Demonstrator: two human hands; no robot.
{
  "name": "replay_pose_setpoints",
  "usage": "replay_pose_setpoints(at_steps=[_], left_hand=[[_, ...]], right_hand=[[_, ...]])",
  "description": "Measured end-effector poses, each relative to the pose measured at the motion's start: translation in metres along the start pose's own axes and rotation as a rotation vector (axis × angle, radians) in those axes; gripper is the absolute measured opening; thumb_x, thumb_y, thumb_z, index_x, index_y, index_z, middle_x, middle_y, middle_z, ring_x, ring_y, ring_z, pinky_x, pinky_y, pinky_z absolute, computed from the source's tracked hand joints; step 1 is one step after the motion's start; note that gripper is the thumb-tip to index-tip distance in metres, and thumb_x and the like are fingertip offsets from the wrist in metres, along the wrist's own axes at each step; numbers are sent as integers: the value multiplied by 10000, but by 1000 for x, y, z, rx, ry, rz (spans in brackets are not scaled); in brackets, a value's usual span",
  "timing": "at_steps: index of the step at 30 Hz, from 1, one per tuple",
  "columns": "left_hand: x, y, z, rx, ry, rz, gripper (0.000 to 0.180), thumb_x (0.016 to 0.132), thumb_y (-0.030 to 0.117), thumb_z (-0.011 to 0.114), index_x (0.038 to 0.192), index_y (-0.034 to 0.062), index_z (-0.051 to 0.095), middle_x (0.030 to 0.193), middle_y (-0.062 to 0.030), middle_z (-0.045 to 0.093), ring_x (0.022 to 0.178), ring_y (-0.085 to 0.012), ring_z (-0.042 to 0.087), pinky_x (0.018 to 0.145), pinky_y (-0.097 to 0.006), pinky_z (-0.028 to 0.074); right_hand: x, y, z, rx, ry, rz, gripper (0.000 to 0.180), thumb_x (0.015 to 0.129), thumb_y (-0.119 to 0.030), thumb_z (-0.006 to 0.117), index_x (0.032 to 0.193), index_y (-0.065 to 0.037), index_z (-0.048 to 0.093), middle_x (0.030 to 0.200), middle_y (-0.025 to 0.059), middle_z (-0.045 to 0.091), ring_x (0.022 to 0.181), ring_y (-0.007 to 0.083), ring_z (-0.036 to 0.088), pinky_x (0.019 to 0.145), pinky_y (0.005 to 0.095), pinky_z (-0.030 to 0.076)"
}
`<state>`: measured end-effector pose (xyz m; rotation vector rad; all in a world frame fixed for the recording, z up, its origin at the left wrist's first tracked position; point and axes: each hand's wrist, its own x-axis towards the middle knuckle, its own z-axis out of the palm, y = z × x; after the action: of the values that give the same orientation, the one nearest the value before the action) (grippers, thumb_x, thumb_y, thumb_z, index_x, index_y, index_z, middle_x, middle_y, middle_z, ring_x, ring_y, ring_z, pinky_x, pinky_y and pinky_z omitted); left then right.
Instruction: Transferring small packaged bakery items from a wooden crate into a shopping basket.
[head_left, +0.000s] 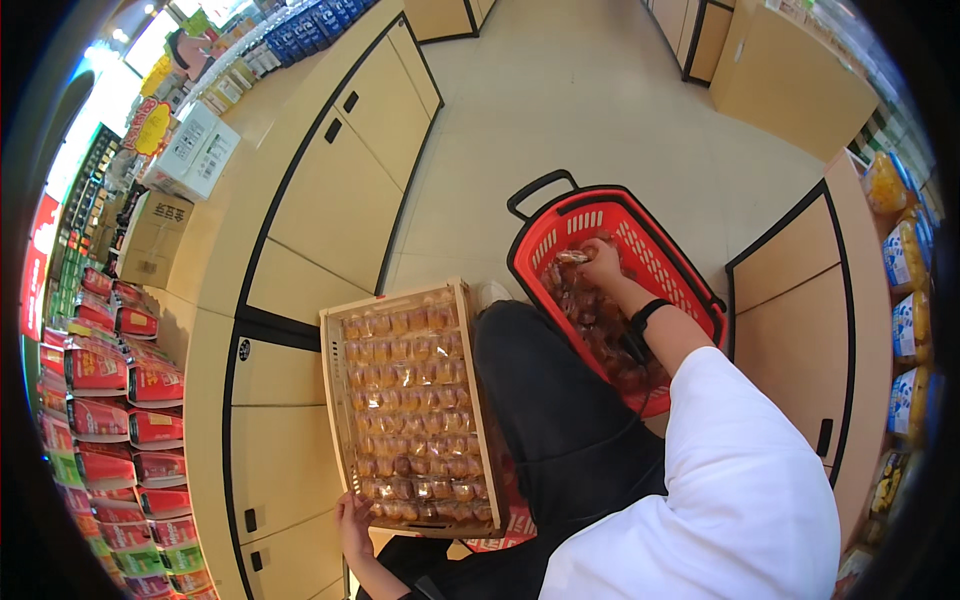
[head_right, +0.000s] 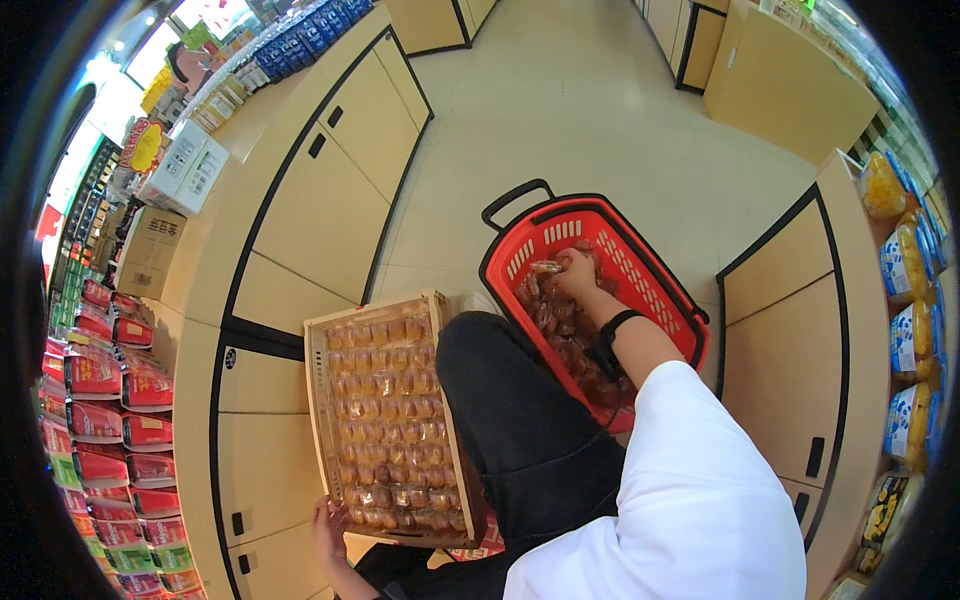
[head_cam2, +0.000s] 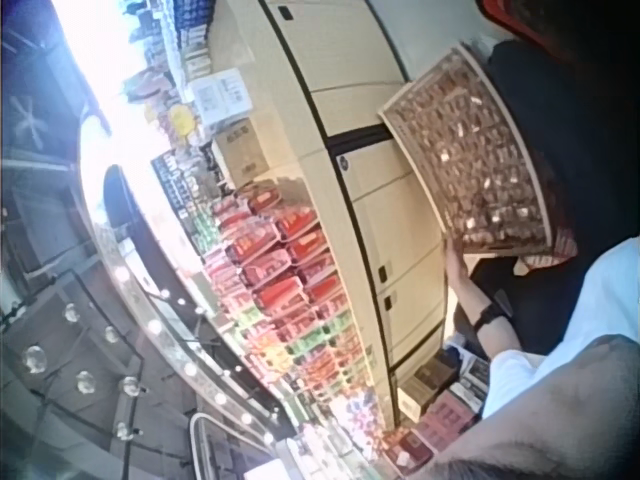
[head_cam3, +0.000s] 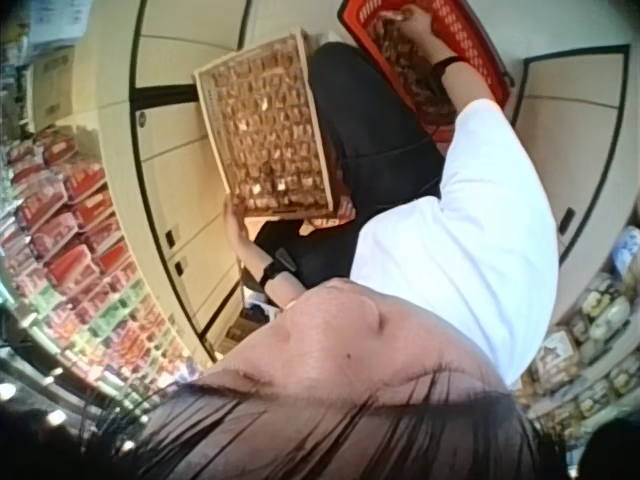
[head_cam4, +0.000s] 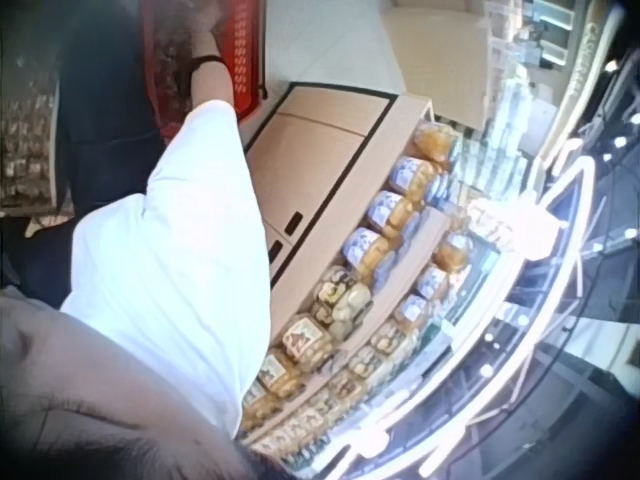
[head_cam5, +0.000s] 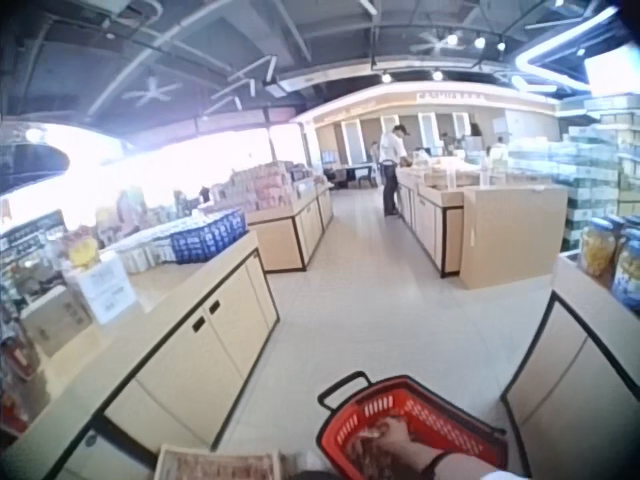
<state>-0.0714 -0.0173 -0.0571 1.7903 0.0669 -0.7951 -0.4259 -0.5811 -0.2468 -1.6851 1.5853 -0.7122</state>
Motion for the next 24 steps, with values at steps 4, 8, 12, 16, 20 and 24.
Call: replay_pose_setpoints(at_steps=[4, 8, 12, 16, 20, 24], left_hand=[[-3, 12, 9, 27, -41, 50, 306, 905, 320, 567, 1110, 96, 528, 876, -25, 587, 876, -203, 602, 709, -318, 456], [-6, 18, 18, -8, -78, 71, 304, 904, 316, 572, 1113, 99, 534, 885, -20, 593, 871, -193, 603, 709, -315, 449], [-12, 22, 21, -21, -123, 103, 287, 903, 316, 575, 1090, 101, 542, 894, -18, 591, 879, -174, 599, 703, -307, 441], [-15, 17, 13, -62, -146, 119, 304, 907, 315, 568, 1101, 83, 534, 921, -31, 594, 888, -174, 592, 719, -309, 451], [-21, 18, 21, -148, -174, 119, 305, 921, 315, 550, 1123, 87, 536, 968, -33, 608, 854, -157, 595, 696, -284, 456], [-17, 23, 37, -248, -309, 74, 425, 945, 427, 450, 1189, 82, 500, 1078, -68, 584, 941, -180, 578, 762, -327, 460]], right_hand=[[0, -34, -41, 315, -26, 56, 429, 594, -23, 754, 996, -37, 605, 931, 99, 636, 888, 229, 621, 746, 322, 513], [-5, -63, -73, 405, -72, 102, 425, 638, 55, 701, 1036, -35, 583, 972, 76, 611, 879, 190, 605, 759, 302, 522], [-15, -109, -90, 674, -137, 100, 416, 668, 68, 686, 1055, -22, 566, 952, 73, 605, 896, 183, 603, 763, 294, 527], [-45, -207, -92, 926, -514, 115, 416, 749, 45, 648, 1135, -11, 504, 963, 109, 582, 836, 187, 616, 733, 328, 543], [-88, -301, -66, 1111, -881, 62, 403, 784, 41, 620, 1162, -16, 492, 953, 109, 579, 804, 200, 630, 739, 353, 552], [-154, -368, -27, 1123, -1280, 65, 393, 802, 27, 614, 1171, -34, 493, 975, 96, 584, 833, 202, 628, 752, 361, 554]])
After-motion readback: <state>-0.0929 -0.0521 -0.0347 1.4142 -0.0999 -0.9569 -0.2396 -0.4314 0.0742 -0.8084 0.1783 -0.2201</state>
